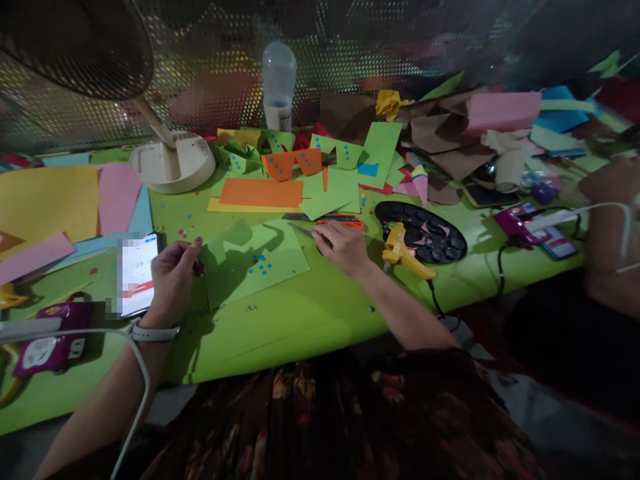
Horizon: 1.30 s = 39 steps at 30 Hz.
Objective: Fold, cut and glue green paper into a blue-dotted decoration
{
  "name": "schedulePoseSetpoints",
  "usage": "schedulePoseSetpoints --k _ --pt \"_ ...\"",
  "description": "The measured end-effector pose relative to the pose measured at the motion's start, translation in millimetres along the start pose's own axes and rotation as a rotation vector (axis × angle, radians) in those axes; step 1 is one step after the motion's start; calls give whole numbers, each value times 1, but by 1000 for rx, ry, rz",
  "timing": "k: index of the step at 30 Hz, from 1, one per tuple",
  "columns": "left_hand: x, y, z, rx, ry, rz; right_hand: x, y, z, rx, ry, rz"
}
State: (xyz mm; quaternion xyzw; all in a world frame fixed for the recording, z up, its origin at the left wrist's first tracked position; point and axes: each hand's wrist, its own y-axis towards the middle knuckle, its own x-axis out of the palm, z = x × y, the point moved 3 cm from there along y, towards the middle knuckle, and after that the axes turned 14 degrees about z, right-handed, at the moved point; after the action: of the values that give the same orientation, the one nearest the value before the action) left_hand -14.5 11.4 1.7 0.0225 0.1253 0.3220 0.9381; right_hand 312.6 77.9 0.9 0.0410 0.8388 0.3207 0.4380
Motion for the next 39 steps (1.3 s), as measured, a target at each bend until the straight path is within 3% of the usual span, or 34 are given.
schedulePoseSetpoints --k 6,9,14,18,21,24,28,33,39 --pt "-1 3 0 11 -1 13 -5 4 -13 -116 -7 -9" --pt "-1 3 2 27 28 2 -28 5 -21 -151 -6 43" --pt "0 2 3 22 48 -21 -71 -26 -27 -220 -34 -35" --pt "4 0 4 15 47 -59 -113 -57 12 -50 -378 83" --pt "5 -2 7 17 48 -62 -131 -71 54 119 -557 -5" --pt "4 -2 8 27 37 -45 -130 -78 78 193 -623 -145" --pt "4 1 4 23 13 -37 -114 -76 79 181 -670 -203" --pt "7 3 0 13 -31 -71 -104 -76 83 158 -686 -134" --pt "9 0 1 29 -41 -125 -103 -83 94 151 -607 79"
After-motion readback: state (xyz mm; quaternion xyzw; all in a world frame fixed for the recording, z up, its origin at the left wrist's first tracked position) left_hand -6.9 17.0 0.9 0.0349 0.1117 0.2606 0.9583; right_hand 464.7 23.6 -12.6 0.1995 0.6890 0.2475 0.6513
